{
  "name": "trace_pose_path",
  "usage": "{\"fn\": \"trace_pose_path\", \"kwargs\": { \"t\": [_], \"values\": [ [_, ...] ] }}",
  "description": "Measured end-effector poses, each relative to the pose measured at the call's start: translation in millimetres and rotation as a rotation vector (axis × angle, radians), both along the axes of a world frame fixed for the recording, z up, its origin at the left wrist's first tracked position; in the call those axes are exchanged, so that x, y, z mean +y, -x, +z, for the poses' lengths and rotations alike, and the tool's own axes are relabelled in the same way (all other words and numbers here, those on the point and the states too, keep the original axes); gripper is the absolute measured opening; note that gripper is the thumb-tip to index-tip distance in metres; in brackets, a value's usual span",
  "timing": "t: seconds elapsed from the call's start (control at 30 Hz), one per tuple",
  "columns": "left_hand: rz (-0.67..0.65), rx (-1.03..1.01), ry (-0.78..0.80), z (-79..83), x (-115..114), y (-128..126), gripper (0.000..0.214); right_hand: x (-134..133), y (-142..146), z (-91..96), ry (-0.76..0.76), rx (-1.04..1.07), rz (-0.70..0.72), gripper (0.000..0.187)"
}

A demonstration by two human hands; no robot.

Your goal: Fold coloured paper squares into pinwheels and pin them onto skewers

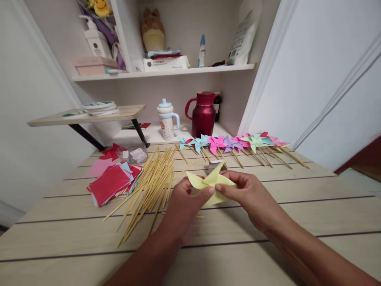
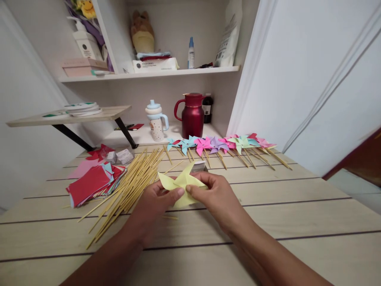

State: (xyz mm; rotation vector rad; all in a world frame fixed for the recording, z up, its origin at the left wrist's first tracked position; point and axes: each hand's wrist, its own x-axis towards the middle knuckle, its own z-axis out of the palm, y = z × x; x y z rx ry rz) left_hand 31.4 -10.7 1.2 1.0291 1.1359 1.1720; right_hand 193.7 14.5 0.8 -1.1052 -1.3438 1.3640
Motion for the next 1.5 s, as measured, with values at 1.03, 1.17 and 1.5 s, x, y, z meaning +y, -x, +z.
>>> {"fn": "trace_pose_path", "kwargs": {
  "t": [1.03, 1.17, 1.5],
  "values": [
    [0.227, -0.282, 0.139, -7.0, 13.2, 16.3, 0.015, 7.2, -13.8, -2.7, -0.389, -0.173, -0.277, 0.018],
    [0.255, -0.293, 0.138, -5.5, 13.4, 17.3, 0.017, 3.6, -11.4, -2.1, -0.432, -0.368, -0.212, 0.017],
    [0.248, -0.22, 0.091, -6.2, 10.6, 13.1, 0.018, 5.3, -7.6, -10.8, -0.567, -0.469, -0.076, 0.014]
  ]
}}
